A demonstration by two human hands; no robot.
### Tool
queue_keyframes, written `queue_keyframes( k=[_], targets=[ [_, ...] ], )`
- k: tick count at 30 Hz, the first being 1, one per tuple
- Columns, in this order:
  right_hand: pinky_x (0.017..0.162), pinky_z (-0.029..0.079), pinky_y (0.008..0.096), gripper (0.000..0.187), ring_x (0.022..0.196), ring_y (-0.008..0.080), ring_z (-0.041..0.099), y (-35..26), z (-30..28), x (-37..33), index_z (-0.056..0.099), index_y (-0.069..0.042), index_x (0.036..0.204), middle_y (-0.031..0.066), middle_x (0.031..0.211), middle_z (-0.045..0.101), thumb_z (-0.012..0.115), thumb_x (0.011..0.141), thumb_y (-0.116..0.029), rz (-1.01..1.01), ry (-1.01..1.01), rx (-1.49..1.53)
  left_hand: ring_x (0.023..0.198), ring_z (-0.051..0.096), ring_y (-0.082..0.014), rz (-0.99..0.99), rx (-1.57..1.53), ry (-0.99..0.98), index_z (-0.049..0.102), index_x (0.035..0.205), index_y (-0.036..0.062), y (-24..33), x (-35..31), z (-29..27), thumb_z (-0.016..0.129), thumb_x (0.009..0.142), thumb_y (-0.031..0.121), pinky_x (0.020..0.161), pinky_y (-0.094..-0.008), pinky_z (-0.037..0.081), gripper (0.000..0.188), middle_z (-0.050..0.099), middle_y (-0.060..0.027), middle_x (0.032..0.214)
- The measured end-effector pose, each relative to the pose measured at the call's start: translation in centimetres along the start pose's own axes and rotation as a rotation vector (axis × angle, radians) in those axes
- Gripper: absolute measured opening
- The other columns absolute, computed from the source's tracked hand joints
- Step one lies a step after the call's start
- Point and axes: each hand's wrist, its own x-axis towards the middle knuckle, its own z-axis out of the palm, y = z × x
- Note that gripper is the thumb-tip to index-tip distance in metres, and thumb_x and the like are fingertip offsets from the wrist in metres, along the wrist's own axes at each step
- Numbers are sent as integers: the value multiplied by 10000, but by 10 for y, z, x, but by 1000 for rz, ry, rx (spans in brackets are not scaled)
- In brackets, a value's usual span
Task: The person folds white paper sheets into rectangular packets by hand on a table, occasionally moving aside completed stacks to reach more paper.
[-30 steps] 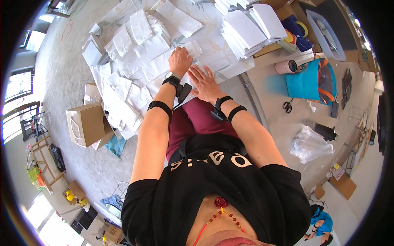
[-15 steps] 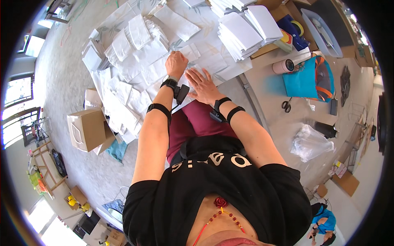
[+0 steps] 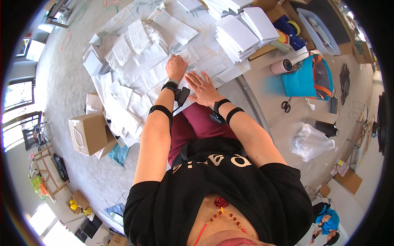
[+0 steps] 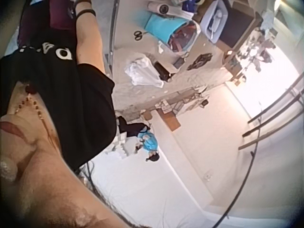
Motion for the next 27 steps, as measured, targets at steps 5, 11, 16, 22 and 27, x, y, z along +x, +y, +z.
queue_keyframes(
  k=[5,11,16,22,27],
  targets=[
    [1281,71,541,876,1592,240,199,-1,1,1,331,-59,1616,106,1693,304,561,972,-607,-11,30,29,908,687,-387,-21,-16,47,709,856,36,-13,4,1,681,811,175,811,-465,556,149,681,-183,938],
    [1283,66,544,886,1594,238,193,3,2,-2,313,-59,1624,107,1695,299,567,971,-602,6,-4,9,1009,672,-360,76,-30,-52,702,890,53,10,-7,-13,744,819,272,833,-494,557,234,671,-155,1042],
    [1284,61,545,896,1595,242,190,-2,-2,2,295,-59,1631,116,1696,294,558,974,-609,-8,-26,-10,1038,665,-353,50,6,-61,701,893,71,5,-6,-12,764,811,303,838,-501,557,255,665,-135,1077],
    [1284,58,545,886,1596,245,187,0,1,0,302,-66,1629,113,1699,287,551,977,-613,-7,8,8,939,690,-356,18,-103,-60,720,878,99,-2,-4,-10,741,824,287,809,-473,561,197,679,-118,1001],
    [1283,60,546,884,1596,245,185,0,3,0,308,-67,1625,112,1699,285,557,974,-611,-9,9,24,892,699,-354,-21,-130,-33,730,839,89,-1,-3,-9,726,814,273,791,-461,561,186,696,-123,958]
  ],
)
